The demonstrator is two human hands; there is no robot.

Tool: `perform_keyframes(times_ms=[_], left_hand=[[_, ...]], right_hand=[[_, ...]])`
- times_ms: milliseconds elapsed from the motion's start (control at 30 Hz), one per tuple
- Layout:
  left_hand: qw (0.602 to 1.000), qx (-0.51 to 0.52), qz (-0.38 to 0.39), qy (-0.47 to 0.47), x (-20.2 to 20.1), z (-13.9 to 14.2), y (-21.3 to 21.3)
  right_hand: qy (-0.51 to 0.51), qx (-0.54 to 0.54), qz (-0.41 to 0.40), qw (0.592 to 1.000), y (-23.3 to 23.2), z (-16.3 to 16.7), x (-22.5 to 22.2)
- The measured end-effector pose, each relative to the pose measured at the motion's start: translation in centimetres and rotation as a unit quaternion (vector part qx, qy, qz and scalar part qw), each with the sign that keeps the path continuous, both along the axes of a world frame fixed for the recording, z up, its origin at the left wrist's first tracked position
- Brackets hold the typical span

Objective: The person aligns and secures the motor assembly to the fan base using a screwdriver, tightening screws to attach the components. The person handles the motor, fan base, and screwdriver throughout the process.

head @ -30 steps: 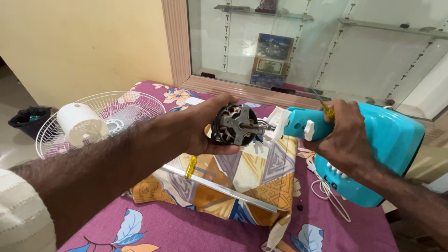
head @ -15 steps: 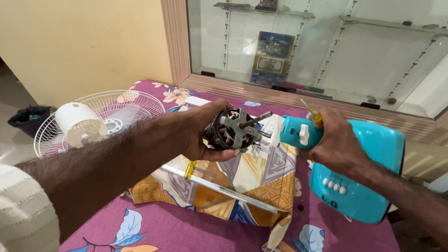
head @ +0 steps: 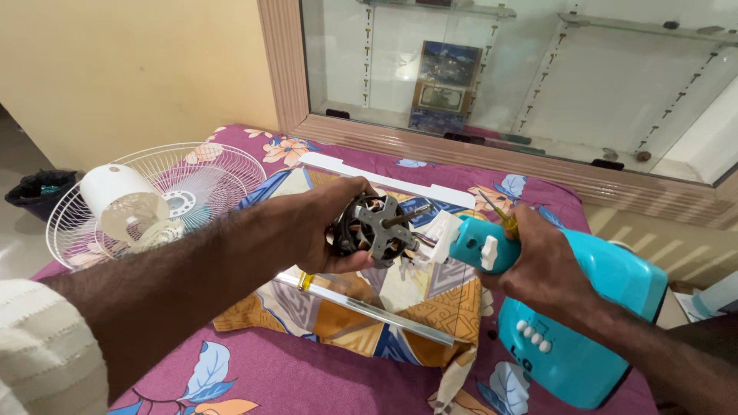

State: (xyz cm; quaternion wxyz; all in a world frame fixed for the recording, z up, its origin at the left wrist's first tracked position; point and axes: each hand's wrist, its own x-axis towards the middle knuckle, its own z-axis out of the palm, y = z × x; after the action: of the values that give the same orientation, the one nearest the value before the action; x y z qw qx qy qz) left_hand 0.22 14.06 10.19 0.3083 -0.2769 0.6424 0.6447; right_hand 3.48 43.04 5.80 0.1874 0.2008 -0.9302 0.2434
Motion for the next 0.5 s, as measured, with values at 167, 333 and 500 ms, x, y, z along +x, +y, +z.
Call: perform_keyframes(times_ms=[167, 333, 500], left_hand=[[0.999, 0.045, 0.017, 0.004, 0.3, 1.0, -0.3], [0.991, 0.124, 0.044, 0.009, 0.6, 2.2, -0.2], [0.986, 0.164, 0.017, 0.006, 0.7, 2.2, -0.3]], right_hand=[[0.037, 0.000, -0.011, 0.999, 0.6, 0.3, -1.0], [0.082, 0.004, -0.022, 0.996, 0.9, 0.8, -1.6], [0.119, 0.001, -0.003, 0.993, 1.0, 1.1, -1.8]])
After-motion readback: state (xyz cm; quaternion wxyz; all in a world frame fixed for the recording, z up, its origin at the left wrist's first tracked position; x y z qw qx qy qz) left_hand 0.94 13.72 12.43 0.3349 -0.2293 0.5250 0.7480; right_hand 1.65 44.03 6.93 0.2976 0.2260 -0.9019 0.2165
